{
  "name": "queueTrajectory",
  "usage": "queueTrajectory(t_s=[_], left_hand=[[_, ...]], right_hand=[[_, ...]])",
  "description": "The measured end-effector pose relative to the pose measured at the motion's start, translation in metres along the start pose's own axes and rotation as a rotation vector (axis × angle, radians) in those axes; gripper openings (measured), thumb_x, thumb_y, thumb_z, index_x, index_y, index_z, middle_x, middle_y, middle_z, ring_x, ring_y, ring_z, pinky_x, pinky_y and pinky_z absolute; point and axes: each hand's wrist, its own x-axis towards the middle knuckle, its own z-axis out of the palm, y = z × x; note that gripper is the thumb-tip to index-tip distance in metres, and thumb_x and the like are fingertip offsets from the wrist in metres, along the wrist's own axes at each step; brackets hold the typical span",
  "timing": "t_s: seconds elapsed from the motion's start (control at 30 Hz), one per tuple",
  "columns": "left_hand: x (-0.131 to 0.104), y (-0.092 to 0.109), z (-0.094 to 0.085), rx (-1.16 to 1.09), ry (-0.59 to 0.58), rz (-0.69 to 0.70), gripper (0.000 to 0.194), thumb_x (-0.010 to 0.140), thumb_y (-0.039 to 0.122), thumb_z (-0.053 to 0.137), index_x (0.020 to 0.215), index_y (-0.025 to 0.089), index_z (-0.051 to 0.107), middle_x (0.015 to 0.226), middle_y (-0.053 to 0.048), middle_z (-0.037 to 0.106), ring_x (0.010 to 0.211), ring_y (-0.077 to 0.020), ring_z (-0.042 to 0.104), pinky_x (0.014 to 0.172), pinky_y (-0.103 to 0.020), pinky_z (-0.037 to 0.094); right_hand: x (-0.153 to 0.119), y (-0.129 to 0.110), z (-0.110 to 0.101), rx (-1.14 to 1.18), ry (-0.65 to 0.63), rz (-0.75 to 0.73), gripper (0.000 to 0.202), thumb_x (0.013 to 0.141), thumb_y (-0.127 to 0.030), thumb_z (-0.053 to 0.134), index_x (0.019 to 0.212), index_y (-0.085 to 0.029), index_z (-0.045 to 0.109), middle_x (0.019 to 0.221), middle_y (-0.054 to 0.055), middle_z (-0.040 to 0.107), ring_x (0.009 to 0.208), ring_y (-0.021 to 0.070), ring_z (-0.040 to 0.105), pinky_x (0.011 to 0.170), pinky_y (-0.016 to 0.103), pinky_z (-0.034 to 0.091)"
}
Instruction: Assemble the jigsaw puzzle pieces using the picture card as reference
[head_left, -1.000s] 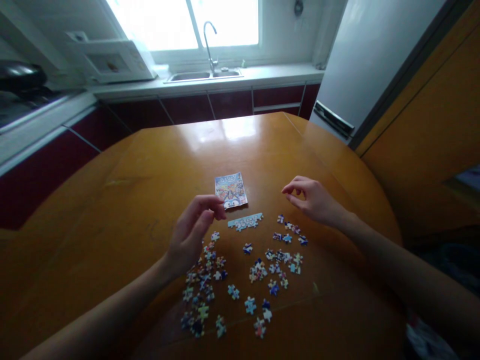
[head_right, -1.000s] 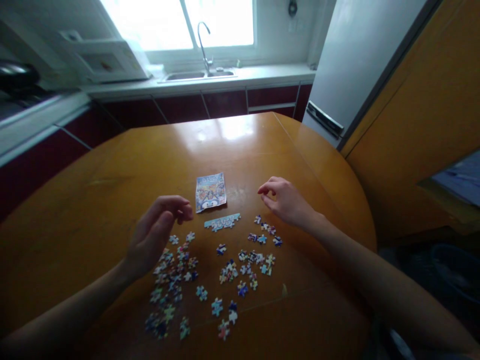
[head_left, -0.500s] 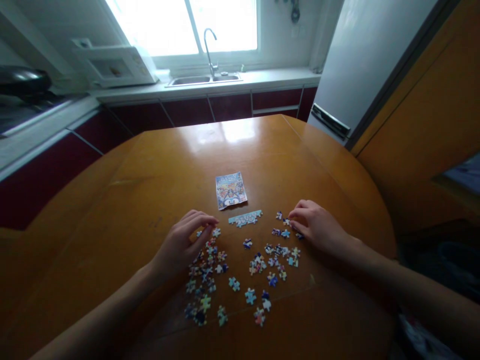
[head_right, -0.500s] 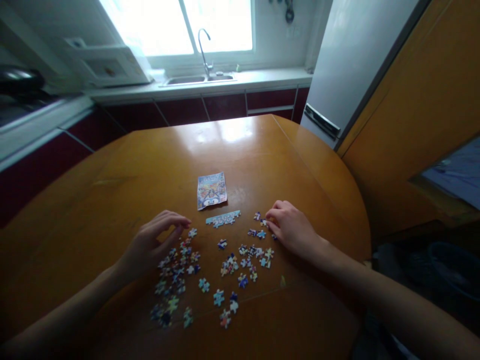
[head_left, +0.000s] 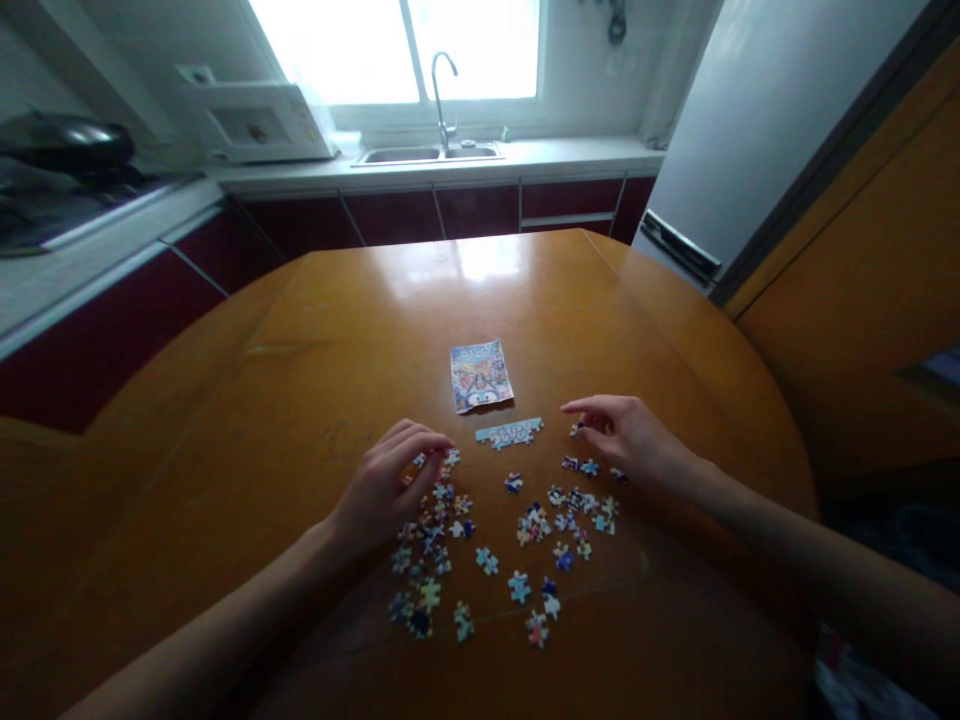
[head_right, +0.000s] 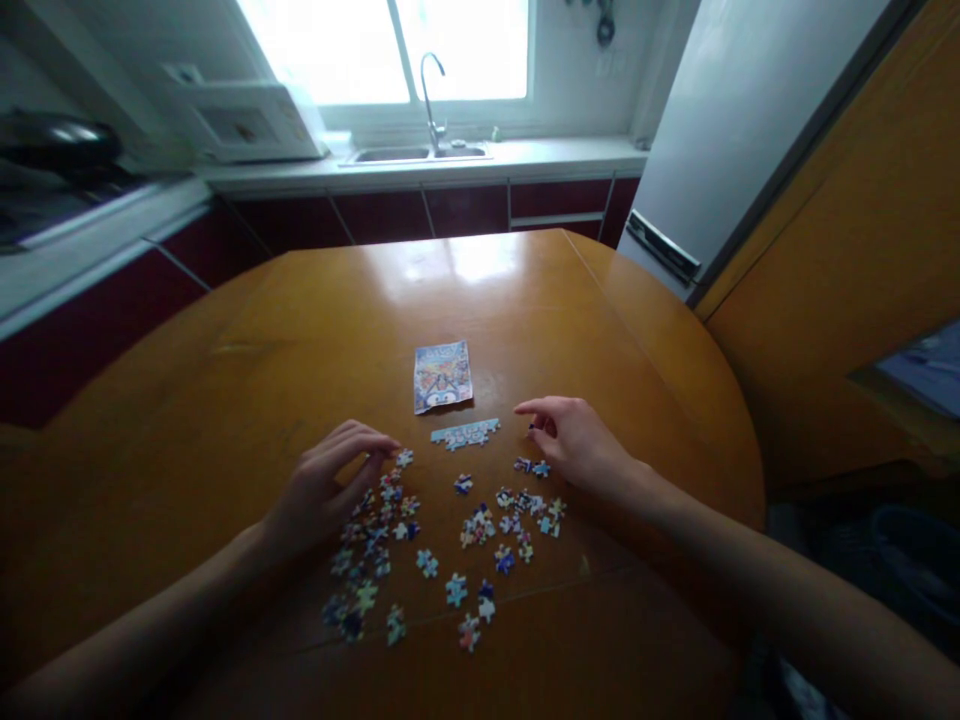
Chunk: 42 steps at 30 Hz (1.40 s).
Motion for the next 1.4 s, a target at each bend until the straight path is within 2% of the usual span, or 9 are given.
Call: queueTrajectory(t_s=[0.13, 0.33, 0.53, 0.63, 0.77, 0.93, 1.13, 1.27, 1.4], left_hand=[[0.000, 0.000, -0.001, 0.009, 0.037, 0.034, 0.013, 0.093, 0.013, 0.055, 0.100, 0.018, 0.065, 0.087, -0.005, 0.067, 0.081, -0.0170, 0.060, 0.070, -0.031, 0.050], [-0.002, -0.001, -0.002, -0.001, 0.062, 0.053, 0.013, 0.093, 0.013, 0.056, 0.099, 0.019, 0.065, 0.083, -0.004, 0.066, 0.077, -0.0162, 0.060, 0.068, -0.030, 0.049], [-0.004, -0.007, -0.002, -0.002, 0.038, 0.046, 0.014, 0.092, 0.011, 0.056, 0.100, 0.019, 0.064, 0.084, -0.004, 0.066, 0.079, -0.0163, 0.059, 0.069, -0.030, 0.049], [-0.004, -0.008, -0.003, 0.014, 0.035, 0.032, 0.014, 0.092, 0.012, 0.056, 0.100, 0.019, 0.065, 0.085, -0.004, 0.066, 0.079, -0.0162, 0.059, 0.070, -0.031, 0.049], [-0.004, -0.008, -0.004, 0.018, 0.031, 0.023, 0.013, 0.094, 0.015, 0.055, 0.101, 0.020, 0.065, 0.085, -0.004, 0.067, 0.080, -0.0168, 0.059, 0.070, -0.031, 0.049], [-0.004, -0.008, -0.003, -0.005, 0.024, 0.010, 0.013, 0.093, 0.014, 0.055, 0.100, 0.020, 0.065, 0.086, -0.005, 0.067, 0.082, -0.0176, 0.059, 0.070, -0.032, 0.050], [-0.003, -0.008, -0.002, -0.028, 0.021, 0.020, 0.014, 0.092, 0.011, 0.056, 0.100, 0.019, 0.065, 0.085, -0.004, 0.066, 0.080, -0.0170, 0.059, 0.070, -0.031, 0.050], [-0.003, -0.009, -0.003, -0.027, 0.016, 0.033, 0.014, 0.092, 0.010, 0.057, 0.100, 0.019, 0.064, 0.085, -0.004, 0.066, 0.081, -0.0170, 0.058, 0.071, -0.031, 0.049], [-0.003, -0.012, -0.004, -0.012, 0.007, 0.017, 0.014, 0.092, 0.012, 0.056, 0.100, 0.019, 0.064, 0.086, -0.004, 0.067, 0.082, -0.0172, 0.059, 0.072, -0.031, 0.049]], right_hand=[[0.009, -0.001, 0.008, 0.180, 0.082, 0.012, 0.012, 0.083, -0.024, 0.067, 0.084, -0.019, 0.077, 0.081, 0.007, 0.075, 0.073, 0.0188, 0.068, 0.065, 0.034, 0.055], [0.018, -0.004, 0.015, 0.425, 0.060, 0.203, 0.024, 0.074, -0.024, 0.074, 0.097, -0.016, 0.077, 0.096, 0.011, 0.078, 0.086, 0.0230, 0.074, 0.084, 0.043, 0.060], [0.018, 0.003, 0.014, 0.504, 0.091, 0.223, 0.028, 0.076, -0.025, 0.072, 0.102, -0.015, 0.073, 0.086, 0.009, 0.076, 0.073, 0.0199, 0.074, 0.071, 0.037, 0.061], [0.016, 0.009, 0.012, 0.454, 0.077, 0.223, 0.033, 0.081, -0.026, 0.067, 0.110, -0.013, 0.072, 0.080, 0.008, 0.074, 0.066, 0.0188, 0.072, 0.060, 0.033, 0.057], [0.013, 0.012, 0.010, 0.374, 0.078, 0.206, 0.026, 0.083, -0.028, 0.065, 0.104, -0.014, 0.072, 0.072, 0.007, 0.073, 0.062, 0.0188, 0.069, 0.054, 0.031, 0.053], [0.009, 0.006, 0.016, 0.273, 0.076, 0.126, 0.014, 0.084, -0.029, 0.068, 0.091, -0.018, 0.070, 0.076, 0.004, 0.071, 0.066, 0.0172, 0.067, 0.058, 0.030, 0.053], [0.008, 0.002, 0.029, 0.140, 0.003, 0.025, 0.010, 0.086, -0.025, 0.069, 0.092, -0.018, 0.071, 0.082, 0.004, 0.072, 0.070, 0.0153, 0.064, 0.064, 0.030, 0.051], [0.009, 0.003, 0.025, -0.031, -0.052, -0.071, 0.007, 0.088, -0.023, 0.066, 0.087, -0.019, 0.072, 0.081, 0.003, 0.070, 0.069, 0.0146, 0.060, 0.065, 0.030, 0.048], [0.009, 0.007, 0.016, -0.149, -0.091, -0.063, 0.009, 0.089, -0.025, 0.066, 0.084, -0.021, 0.073, 0.085, 0.003, 0.068, 0.072, 0.0149, 0.060, 0.066, 0.030, 0.047]])
